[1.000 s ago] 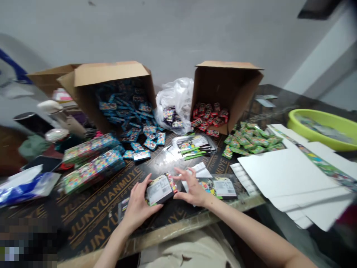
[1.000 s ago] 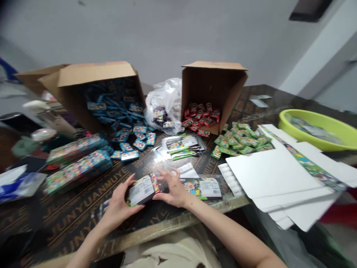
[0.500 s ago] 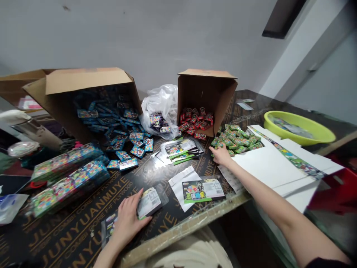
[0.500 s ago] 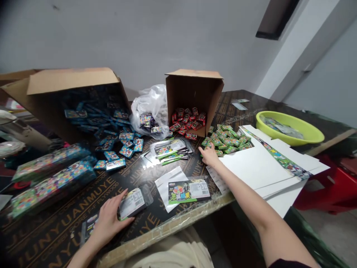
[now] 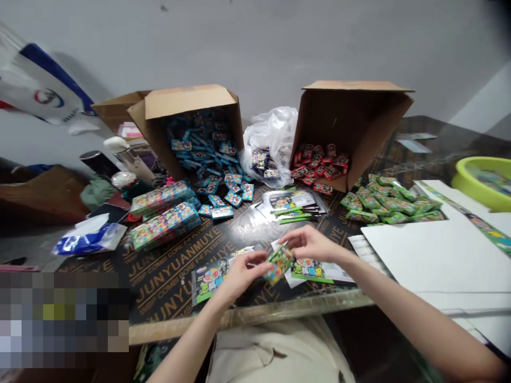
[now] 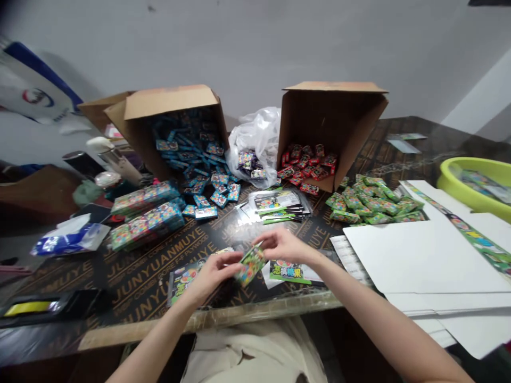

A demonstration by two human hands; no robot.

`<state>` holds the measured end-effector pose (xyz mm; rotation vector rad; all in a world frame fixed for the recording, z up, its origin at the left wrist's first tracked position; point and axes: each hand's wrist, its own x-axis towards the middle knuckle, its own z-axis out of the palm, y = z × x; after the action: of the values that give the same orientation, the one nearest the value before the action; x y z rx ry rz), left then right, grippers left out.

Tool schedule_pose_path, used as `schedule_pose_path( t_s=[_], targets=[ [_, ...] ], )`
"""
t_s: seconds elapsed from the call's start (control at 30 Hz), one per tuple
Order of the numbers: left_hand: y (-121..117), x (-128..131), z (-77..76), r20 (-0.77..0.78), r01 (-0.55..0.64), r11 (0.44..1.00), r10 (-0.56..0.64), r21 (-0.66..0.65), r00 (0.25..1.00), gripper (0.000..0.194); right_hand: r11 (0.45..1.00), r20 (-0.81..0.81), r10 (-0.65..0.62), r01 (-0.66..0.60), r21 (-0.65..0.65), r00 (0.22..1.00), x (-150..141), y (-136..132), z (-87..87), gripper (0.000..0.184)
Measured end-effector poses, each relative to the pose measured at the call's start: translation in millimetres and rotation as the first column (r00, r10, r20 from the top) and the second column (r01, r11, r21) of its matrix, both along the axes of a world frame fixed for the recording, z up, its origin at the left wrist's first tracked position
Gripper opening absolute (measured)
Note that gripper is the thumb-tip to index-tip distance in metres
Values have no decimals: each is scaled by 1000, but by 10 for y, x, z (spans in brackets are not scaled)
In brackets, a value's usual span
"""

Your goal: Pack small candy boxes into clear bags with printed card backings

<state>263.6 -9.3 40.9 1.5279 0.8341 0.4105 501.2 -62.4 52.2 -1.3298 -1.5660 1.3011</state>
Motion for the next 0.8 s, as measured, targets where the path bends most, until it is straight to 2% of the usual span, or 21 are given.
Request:
schedule_pose_path(
  t_s=[0.03,0.07,0.13,0.2,0.27,0.3,0.4,0.47,0.57,0.63,0.7,0.8],
  targets=[
    [-33,40,-1,28,20,994,-17,-108,999,31,999,-43,49,-49,-7,998,-164,17,-8,37],
    [-59,59,-14,56,8,980,4,-198,998,30,999,-39,27,-26,26,999,-293,31,-15,37],
    [-88,47,-57,108,-99,938,142,-331,984,33,973,35,-135,126,193,990,-465,42,-29,43],
    [-89,-3,-102,140,-195,887,275,-418,951,33,906,133,-252,185,381,959,-572,25,-57,65],
    [-69,-63,-130,158,-217,873,311,-436,937,32,869,252,-234,86,487,939,-659,-11,-120,84],
    [-52,-93,-137,166,-206,884,298,-419,940,32,859,308,-218,33,510,926,-696,-28,-165,84],
    [29,-188,-146,160,-196,938,249,-287,955,30,822,388,-275,6,570,880,-750,-51,-320,64],
    [93,-252,-168,87,-242,944,267,-226,960,35,810,411,-315,16,586,855,-729,-34,-411,62],
    [152,-312,-254,-35,-253,961,250,-115,968,39,840,478,-307,-2,543,823,-673,8,-504,63],
    [154,-317,-331,-90,-208,975,215,84,972,39,867,528,-287,-19,499,799,-665,23,-546,65],
    [139,-307,-399,-158,-152,943,205,295,966,37,885,583,-285,-24,464,761,-689,20,-581,77],
    [130,-303,-448,-274,-66,876,220,478,936,32,888,661,-375,46,458,650,-758,-6,-621,91]
  ],
)
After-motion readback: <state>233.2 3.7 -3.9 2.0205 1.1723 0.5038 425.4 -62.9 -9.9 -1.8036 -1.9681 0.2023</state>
